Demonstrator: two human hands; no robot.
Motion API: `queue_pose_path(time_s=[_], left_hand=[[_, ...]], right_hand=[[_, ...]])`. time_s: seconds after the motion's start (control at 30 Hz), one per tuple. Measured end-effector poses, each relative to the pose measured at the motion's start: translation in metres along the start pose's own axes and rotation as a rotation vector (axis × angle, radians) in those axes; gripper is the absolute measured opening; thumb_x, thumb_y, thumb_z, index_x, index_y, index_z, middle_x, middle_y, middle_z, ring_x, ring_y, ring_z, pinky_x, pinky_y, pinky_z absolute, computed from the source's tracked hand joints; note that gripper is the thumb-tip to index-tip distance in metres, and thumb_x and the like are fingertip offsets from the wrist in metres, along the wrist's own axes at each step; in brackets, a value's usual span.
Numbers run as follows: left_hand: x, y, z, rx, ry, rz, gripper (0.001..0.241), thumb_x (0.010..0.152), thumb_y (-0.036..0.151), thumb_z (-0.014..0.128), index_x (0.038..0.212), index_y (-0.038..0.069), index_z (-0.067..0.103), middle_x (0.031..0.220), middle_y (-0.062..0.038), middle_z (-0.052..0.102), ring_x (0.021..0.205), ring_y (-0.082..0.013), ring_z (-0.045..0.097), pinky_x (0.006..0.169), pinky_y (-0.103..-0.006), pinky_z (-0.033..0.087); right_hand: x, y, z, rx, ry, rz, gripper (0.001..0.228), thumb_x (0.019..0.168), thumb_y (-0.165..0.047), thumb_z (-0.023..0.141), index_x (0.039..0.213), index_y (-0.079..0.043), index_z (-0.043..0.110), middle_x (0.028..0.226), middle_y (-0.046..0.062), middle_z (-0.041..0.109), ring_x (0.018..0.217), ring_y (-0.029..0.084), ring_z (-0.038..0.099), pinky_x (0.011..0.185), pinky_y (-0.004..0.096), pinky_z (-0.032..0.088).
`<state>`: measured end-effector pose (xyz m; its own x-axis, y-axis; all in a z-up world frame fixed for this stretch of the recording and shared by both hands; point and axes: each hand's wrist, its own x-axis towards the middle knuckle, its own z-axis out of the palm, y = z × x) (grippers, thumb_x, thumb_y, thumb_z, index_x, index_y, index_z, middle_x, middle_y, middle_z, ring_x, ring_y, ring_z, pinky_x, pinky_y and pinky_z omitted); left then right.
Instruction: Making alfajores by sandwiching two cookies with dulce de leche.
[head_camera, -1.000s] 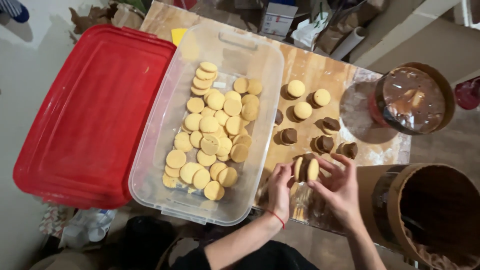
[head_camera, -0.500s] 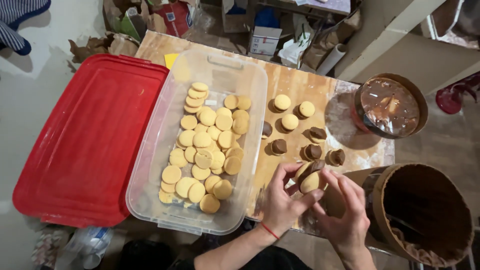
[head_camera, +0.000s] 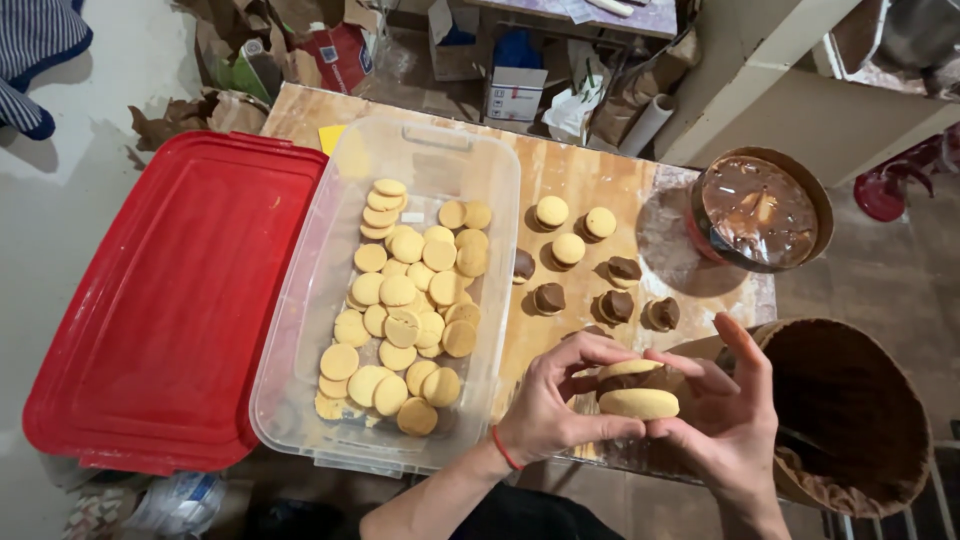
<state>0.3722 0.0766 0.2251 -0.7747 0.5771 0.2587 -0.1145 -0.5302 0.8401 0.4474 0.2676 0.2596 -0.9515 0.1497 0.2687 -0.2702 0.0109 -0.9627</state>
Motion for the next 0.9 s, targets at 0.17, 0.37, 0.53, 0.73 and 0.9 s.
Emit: queue_pose_path(time_s=[0.17, 0.37, 0.53, 0.73, 0.9], left_hand=[[0.005, -0.002, 0.000, -0.140, -0.023, -0.051, 0.056, 0.083, 0.011, 0.090, 0.130, 0.003, 0.062, 0.132, -0.005, 0.067, 0.126, -0.0162, 0.066, 0.112, -0.0333, 0.056], [0.002, -0.010, -0.005, -0.447, -0.037, -0.301, 0.060, 0.084, 0.020, 0.090, 0.134, 0.004, 0.061, 0.125, -0.006, 0.068, 0.115, -0.0155, 0.067, 0.101, -0.0322, 0.057], [-0.005, -0.003, -0.005, -0.676, -0.073, -0.456, 0.061, 0.091, 0.030, 0.085, 0.138, 0.002, 0.059, 0.121, -0.007, 0.068, 0.108, -0.0167, 0.069, 0.091, -0.0326, 0.060], [-0.007, 0.010, 0.004, -0.703, 0.006, -0.477, 0.061, 0.096, 0.038, 0.077, 0.138, -0.002, 0.059, 0.122, -0.009, 0.070, 0.109, -0.0165, 0.072, 0.096, -0.0337, 0.061], [-0.010, 0.005, 0.008, -0.722, 0.055, -0.450, 0.056, 0.100, 0.036, 0.074, 0.135, -0.005, 0.061, 0.122, -0.013, 0.071, 0.108, -0.0192, 0.071, 0.095, -0.0361, 0.061]], right_hand=[[-0.004, 0.002, -0.003, -0.077, 0.092, 0.052, 0.116, 0.073, -0.017, 0.090, 0.165, -0.003, 0.022, 0.140, 0.022, 0.057, 0.129, 0.032, 0.060, 0.105, 0.048, 0.054], [0.020, -0.017, -0.003, -0.050, -0.222, -0.029, 0.108, 0.085, -0.067, 0.072, 0.159, -0.001, 0.031, 0.167, 0.025, 0.026, 0.160, 0.036, 0.023, 0.128, 0.055, 0.020], [0.021, 0.015, -0.016, -0.058, -0.318, -0.034, 0.110, 0.087, -0.090, 0.044, 0.146, 0.002, 0.051, 0.176, 0.028, 0.011, 0.168, 0.039, 0.008, 0.133, 0.058, 0.010], [0.017, 0.021, -0.007, 0.040, -0.283, -0.061, 0.114, 0.086, -0.093, 0.038, 0.141, 0.005, 0.056, 0.178, 0.032, 0.010, 0.170, 0.044, 0.009, 0.136, 0.060, 0.012], [0.013, 0.020, -0.002, 0.029, -0.244, -0.127, 0.113, 0.086, -0.092, 0.040, 0.142, 0.004, 0.056, 0.178, 0.030, 0.005, 0.169, 0.043, 0.005, 0.136, 0.060, 0.010]])
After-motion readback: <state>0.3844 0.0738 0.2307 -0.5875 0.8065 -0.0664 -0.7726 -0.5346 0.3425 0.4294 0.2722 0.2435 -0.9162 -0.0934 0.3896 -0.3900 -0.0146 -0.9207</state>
